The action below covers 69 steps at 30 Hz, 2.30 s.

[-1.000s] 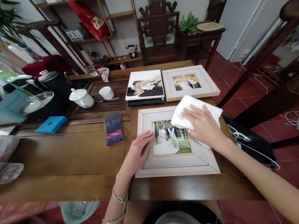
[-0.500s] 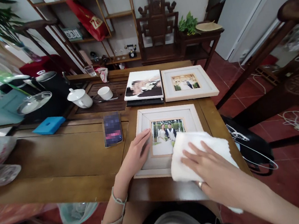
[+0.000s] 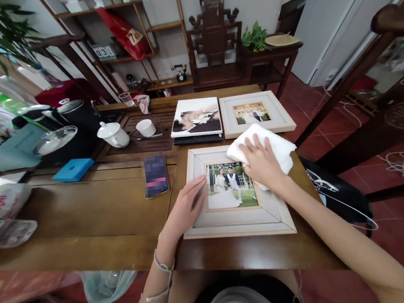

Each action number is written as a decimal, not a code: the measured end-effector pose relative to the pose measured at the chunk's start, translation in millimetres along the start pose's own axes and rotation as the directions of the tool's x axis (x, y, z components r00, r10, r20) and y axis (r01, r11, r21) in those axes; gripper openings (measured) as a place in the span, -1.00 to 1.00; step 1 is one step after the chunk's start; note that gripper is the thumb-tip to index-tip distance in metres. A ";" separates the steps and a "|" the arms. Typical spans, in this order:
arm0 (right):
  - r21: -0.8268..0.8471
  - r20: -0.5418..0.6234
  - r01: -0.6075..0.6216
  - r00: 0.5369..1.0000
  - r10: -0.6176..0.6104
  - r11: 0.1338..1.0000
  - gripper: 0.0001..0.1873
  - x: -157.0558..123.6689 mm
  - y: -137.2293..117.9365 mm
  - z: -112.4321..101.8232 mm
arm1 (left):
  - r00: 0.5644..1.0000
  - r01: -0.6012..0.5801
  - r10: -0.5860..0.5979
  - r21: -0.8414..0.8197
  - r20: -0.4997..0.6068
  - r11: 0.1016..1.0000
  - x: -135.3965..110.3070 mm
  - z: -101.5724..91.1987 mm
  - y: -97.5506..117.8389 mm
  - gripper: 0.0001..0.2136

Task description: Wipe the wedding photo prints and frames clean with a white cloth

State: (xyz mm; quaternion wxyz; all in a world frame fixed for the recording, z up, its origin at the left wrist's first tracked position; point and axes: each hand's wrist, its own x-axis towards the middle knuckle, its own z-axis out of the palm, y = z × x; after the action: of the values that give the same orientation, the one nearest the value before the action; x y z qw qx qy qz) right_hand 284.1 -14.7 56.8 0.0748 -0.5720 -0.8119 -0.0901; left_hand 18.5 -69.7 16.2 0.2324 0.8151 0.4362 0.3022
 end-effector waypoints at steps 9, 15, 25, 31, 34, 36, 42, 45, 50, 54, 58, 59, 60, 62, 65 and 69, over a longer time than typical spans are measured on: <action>0.204 0.262 0.234 0.922 -0.284 0.951 -0.29 -88.7 -52.9 -44.2 | 1.000 0.015 -0.015 0.013 0.002 1.000 0.5 -0.3 2.8 -0.60; 0.361 0.356 0.193 0.876 -0.326 0.912 -0.13 -116.9 -32.7 -65.7 | 1.000 0.018 -0.018 0.020 0.012 1.000 0.6 -0.3 2.1 -0.60; 0.099 0.066 -0.045 0.997 0.038 0.994 -0.47 7.5 -10.6 -9.9 | 1.000 0.018 -0.018 -0.018 0.015 1.000 0.1 0.5 -2.6 -0.59; 0.196 0.126 0.141 0.978 -0.168 0.970 -0.41 59.4 -69.3 -13.7 | 1.000 -0.010 0.010 -0.037 0.005 0.999 1.2 0.8 -4.4 -0.60; 0.201 0.139 0.277 0.941 -0.307 0.940 -0.39 62.6 -93.5 -12.2 | 1.000 -0.010 0.009 -0.059 -0.013 0.998 1.4 2.1 -5.3 -0.61; 0.183 0.169 0.300 0.928 -0.331 0.936 -0.41 55.0 -96.6 -10.9 | 0.999 -0.009 0.006 -0.086 -0.035 0.996 1.4 3.0 -5.3 -0.63; 0.081 0.255 0.190 0.945 -0.205 0.978 -0.39 17.1 -84.8 -13.5 | 0.982 -0.045 0.004 -0.213 -0.188 0.976 1.7 4.0 -3.2 -0.61; 0.097 0.275 0.208 0.934 -0.227 0.973 -0.38 1.5 -96.1 -20.4 | 0.922 0.025 -0.120 -0.251 -0.369 0.968 1.9 5.3 -2.8 -0.71; 0.323 0.258 0.430 0.817 -0.515 0.843 -0.34 -34.8 -110.3 -36.4 | 0.858 0.118 -0.301 -0.411 -0.416 0.904 1.9 7.7 -4.8 -0.86; 0.505 0.215 0.507 0.710 -0.671 0.698 -0.26 -78.4 -93.9 -58.3 | 0.849 0.169 -0.411 -0.566 -0.332 0.807 1.5 8.1 -5.3 -0.95; 0.552 0.307 0.377 0.738 -0.601 0.744 -0.11 -119.5 -52.5 -78.5 | 0.851 0.175 -0.414 -0.570 -0.322 0.803 0.8 7.0 -4.7 -0.85; 0.529 0.325 0.322 0.777 -0.538 0.785 -0.09 -126.8 -39.5 -79.0 | 0.854 0.174 -0.406 -0.559 -0.324 0.811 0.7 6.5 -4.4 -0.85; 0.498 0.331 0.266 0.821 -0.465 0.825 -0.09 -131.7 -26.3 -77.2 | 0.858 0.171 -0.397 -0.547 -0.327 0.820 0.5 5.8 -4.0 -0.86; 0.434 0.305 0.172 0.896 -0.324 0.884 -0.13 -132.1 -2.9 -67.3 | 0.866 0.159 -0.369 -0.515 -0.337 0.842 0.2 4.4 -2.8 -0.88; 0.331 0.208 0.114 0.959 -0.190 0.937 -0.20 -108.8 14.4 -44.9 | 0.873 0.148 -0.326 -0.440 -0.363 0.886 -0.6 2.9 -0.8 -0.90; 0.182 0.098 0.105 0.987 -0.124 0.978 -0.26 -64.1 -6.8 -19.4 | 0.853 0.188 -0.374 -0.456 -0.363 0.870 -0.6 3.8 -2.6 -0.76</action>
State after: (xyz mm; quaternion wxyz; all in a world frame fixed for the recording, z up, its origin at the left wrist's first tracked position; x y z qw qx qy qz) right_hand 299.5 -80.1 60.9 0.0753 -0.5195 -0.8511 0.0090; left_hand 19.4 -69.3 11.7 0.3332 0.5849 0.5222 0.5236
